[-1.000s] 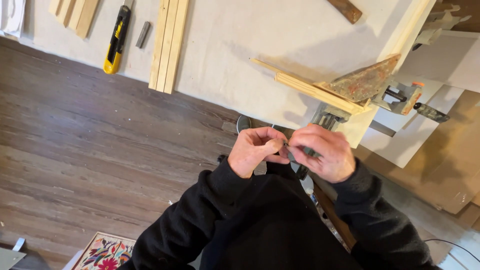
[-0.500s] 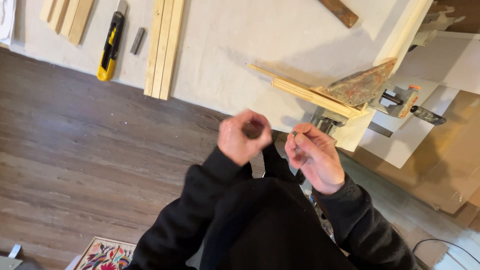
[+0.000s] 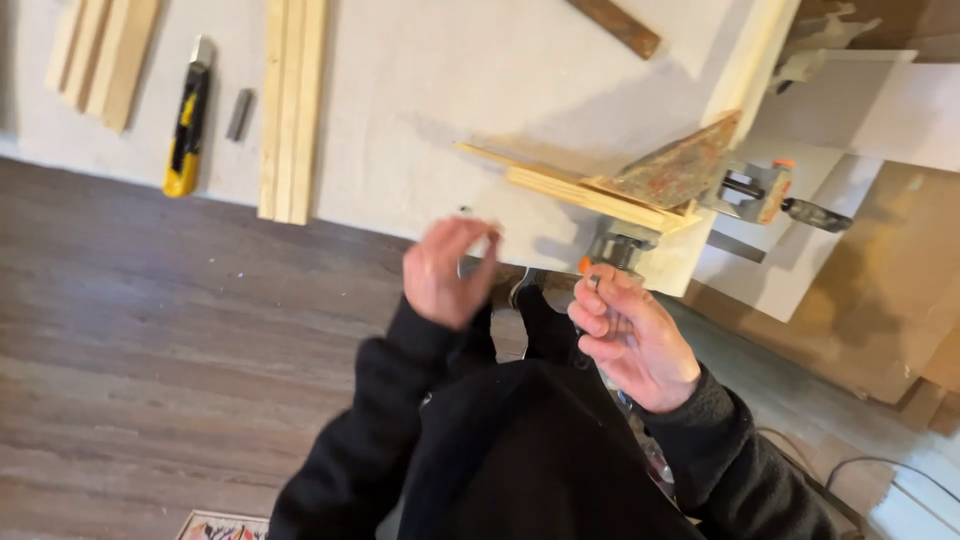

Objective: The person positions mitered wooden frame strips in a corner clamp, tightens the clamp, applies wood glue from a bottle to a joint, fits the pieces together, and taps them with a hammer while re-tightening the clamp to assemble a frame corner.

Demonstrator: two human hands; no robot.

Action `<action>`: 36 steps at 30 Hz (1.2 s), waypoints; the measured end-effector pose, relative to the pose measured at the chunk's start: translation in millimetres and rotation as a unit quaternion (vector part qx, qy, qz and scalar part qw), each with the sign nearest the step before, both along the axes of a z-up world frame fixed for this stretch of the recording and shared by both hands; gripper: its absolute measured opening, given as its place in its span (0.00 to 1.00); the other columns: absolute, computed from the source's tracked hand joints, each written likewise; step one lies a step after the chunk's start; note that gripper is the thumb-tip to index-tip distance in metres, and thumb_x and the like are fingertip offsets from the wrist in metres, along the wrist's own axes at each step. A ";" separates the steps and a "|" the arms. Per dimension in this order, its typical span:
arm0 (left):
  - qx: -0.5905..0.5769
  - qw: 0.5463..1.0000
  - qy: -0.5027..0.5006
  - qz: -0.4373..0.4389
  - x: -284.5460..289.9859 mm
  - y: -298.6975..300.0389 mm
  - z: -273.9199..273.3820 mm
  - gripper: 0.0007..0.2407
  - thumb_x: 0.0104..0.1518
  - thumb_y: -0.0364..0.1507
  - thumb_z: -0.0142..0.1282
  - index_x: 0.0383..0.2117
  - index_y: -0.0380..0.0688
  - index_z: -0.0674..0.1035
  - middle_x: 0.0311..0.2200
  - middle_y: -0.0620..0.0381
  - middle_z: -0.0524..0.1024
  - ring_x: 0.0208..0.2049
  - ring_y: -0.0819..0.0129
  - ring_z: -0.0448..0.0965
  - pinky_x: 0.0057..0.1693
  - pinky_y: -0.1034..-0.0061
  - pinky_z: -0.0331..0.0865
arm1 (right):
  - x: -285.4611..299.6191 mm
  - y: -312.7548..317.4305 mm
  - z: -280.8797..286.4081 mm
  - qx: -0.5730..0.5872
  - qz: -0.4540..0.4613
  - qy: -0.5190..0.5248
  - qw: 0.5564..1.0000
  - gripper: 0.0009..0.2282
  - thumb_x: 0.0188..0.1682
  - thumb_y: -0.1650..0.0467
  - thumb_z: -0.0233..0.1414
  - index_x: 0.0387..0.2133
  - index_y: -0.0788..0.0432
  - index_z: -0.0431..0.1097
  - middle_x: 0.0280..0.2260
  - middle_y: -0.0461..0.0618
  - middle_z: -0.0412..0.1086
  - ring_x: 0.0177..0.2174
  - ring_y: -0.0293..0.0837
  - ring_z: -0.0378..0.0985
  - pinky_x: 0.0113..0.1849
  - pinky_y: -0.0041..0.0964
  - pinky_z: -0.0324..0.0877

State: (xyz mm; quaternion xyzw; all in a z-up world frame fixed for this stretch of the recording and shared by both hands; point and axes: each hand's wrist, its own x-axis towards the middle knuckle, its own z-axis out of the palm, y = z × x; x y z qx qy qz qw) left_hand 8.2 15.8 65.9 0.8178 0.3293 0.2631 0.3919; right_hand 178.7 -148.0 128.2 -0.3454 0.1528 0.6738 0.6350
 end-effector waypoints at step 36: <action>0.055 0.998 -0.029 0.002 111.1 -164.5 55.8 0.05 0.48 0.22 0.55 0.25 0.41 0.70 0.25 0.53 0.73 0.26 0.55 0.73 0.36 0.66 0.68 | 143.6 -123.3 -6.5 0.053 0.076 0.018 0.996 0.05 0.56 0.73 0.51 0.41 0.64 0.67 0.25 0.41 0.60 0.21 0.32 0.61 0.20 0.24 0.57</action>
